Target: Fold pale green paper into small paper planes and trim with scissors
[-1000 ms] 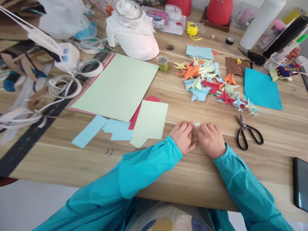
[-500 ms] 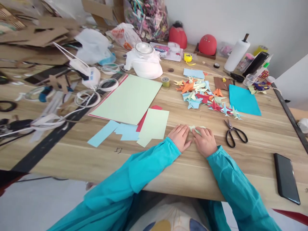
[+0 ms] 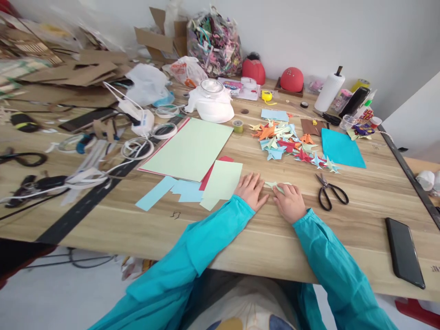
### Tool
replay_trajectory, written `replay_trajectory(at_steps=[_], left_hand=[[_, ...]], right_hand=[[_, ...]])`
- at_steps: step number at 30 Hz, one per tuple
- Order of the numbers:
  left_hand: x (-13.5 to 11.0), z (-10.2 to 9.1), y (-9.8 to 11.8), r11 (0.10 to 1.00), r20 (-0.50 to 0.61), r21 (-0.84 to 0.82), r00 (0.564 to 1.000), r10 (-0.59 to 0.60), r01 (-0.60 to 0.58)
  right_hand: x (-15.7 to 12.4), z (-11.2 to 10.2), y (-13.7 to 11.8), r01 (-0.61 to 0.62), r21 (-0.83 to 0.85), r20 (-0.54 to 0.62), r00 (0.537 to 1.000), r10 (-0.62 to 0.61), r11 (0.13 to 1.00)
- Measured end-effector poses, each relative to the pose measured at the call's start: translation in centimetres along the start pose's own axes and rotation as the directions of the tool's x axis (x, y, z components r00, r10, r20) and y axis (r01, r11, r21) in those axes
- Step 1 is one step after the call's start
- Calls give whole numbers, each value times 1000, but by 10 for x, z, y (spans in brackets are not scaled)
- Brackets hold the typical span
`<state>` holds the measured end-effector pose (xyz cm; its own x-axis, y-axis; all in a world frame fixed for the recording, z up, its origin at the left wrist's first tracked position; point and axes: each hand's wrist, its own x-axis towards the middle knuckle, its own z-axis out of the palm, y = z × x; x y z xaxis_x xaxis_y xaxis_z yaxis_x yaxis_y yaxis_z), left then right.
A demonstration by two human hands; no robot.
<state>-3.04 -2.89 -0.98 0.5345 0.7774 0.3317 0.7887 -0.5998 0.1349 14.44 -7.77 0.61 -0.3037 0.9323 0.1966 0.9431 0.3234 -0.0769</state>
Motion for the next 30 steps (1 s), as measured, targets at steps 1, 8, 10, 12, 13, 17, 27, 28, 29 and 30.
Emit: replay_trajectory(at_steps=[1, 8, 10, 12, 13, 17, 27, 28, 29, 30], left_hand=[[0, 0, 0, 1000, 1, 7, 1000, -2, 2], [-2, -1, 4, 999, -1, 53, 1000, 2, -2], [-2, -3, 4, 999, 0, 46, 1000, 30, -30], [-2, -4, 4, 998, 1, 38, 999, 41, -41], [-2, -4, 4, 999, 3, 35, 999, 38, -38], [-2, -2, 3, 1000, 17, 15, 1000, 13, -13], [1, 2, 2, 995, 1, -61, 997, -83, 83], [2, 2, 1, 993, -16, -65, 995, -98, 96], [3, 2, 0, 993, -37, -72, 994, -101, 98], [5, 2, 0, 994, -59, -81, 995, -84, 79]], right_hand=[[0, 0, 0, -2, -2, 0, 1000, 2, 1000], [1, -1, -1, -9, -4, 12, 1000, 9, 1000], [1, -1, -1, -6, -6, 16, 1000, 6, 1000], [1, -1, -1, -5, -9, 17, 1000, 5, 1000], [1, -1, -1, -4, -10, 18, 1000, 5, 1000], [1, -2, -2, -3, -16, 27, 1000, 3, 1000], [1, 0, 0, -25, 17, 22, 999, 25, 1000], [1, 1, 1, -29, 23, 17, 999, 28, 999], [1, 2, 1, -30, 30, 12, 999, 30, 999], [0, 3, 2, -29, 36, 6, 1000, 29, 999]])
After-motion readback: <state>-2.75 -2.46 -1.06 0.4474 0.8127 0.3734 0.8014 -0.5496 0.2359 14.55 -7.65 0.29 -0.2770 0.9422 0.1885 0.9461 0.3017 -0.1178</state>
